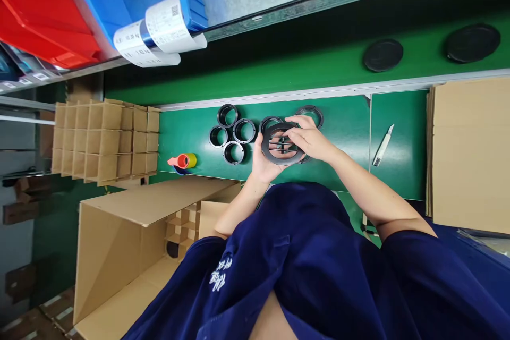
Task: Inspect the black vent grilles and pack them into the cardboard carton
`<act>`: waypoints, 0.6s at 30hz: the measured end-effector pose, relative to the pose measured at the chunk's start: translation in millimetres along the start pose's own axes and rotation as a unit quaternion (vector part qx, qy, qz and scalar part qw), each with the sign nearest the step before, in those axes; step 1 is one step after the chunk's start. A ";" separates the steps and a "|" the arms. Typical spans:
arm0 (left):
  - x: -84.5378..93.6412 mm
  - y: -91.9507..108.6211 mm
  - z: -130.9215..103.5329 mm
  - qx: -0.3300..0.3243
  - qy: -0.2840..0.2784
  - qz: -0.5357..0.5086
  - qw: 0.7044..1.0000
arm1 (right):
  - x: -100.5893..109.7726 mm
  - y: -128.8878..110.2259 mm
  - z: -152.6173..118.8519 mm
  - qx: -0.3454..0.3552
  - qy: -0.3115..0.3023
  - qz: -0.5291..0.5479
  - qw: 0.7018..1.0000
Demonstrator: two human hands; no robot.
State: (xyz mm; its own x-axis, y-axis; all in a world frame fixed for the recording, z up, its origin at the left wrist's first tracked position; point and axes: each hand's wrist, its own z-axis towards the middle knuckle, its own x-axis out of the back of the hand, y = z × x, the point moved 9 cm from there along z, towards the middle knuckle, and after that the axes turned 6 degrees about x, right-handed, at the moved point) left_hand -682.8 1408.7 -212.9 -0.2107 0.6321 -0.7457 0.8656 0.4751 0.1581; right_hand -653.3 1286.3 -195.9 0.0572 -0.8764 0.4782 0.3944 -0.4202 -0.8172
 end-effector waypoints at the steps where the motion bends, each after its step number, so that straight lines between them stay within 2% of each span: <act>1: -1.2 -2.1 -0.8 0.002 -0.001 -0.007 1.000 | 1.1 -0.8 -0.4 0.000 0.002 0.001 1.000; 6: -8.1 -14.2 -1.9 0.010 -0.019 -0.030 0.999 | 7.0 -3.8 -10.1 -0.012 0.019 0.007 1.000; 12: -12.6 -28.3 -3.0 0.010 -0.034 -0.006 0.999 | 7.5 1.1 -23.9 -0.042 0.022 0.016 0.999; 18: -7.7 -32.6 -2.3 -0.003 -0.009 0.023 1.000 | 5.9 -1.2 -33.3 -0.044 0.018 0.002 0.999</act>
State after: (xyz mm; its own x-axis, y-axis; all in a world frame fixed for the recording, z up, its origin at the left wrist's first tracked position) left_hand -710.4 1389.7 -210.8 -0.1629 0.6416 -0.7496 0.8712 0.4502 0.1960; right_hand -684.0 1273.8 -202.8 0.0251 -0.8852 0.4645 0.3112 -0.4347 -0.8451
